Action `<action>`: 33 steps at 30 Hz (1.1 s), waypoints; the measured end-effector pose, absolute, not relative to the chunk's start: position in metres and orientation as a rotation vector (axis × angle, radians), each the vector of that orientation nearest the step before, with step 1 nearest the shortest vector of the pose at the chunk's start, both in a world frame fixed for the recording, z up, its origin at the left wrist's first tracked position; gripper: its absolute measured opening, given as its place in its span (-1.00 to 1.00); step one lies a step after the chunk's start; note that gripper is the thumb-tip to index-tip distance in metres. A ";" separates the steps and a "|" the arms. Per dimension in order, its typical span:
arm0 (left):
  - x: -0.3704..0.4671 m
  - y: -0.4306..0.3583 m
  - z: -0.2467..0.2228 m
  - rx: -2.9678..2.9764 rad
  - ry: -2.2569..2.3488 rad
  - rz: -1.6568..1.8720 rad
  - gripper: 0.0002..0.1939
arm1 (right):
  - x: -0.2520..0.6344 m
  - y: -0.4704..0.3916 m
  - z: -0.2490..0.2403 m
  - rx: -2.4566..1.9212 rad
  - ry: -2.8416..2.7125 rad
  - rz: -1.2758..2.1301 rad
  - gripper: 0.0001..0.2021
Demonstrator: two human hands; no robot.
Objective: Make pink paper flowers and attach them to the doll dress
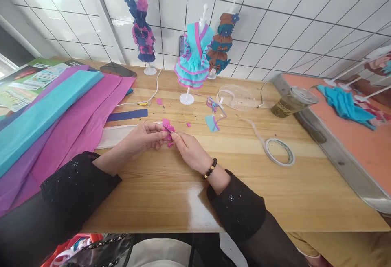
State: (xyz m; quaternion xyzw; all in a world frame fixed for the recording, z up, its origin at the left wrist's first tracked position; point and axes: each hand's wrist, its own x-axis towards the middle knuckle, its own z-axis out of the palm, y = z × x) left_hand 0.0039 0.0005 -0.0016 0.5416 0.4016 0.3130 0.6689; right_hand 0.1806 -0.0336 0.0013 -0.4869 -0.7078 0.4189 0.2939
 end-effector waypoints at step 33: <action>0.013 -0.009 -0.006 1.080 0.933 0.799 -0.78 | 0.173 -0.037 -0.005 -1.256 -1.592 1.249 -0.60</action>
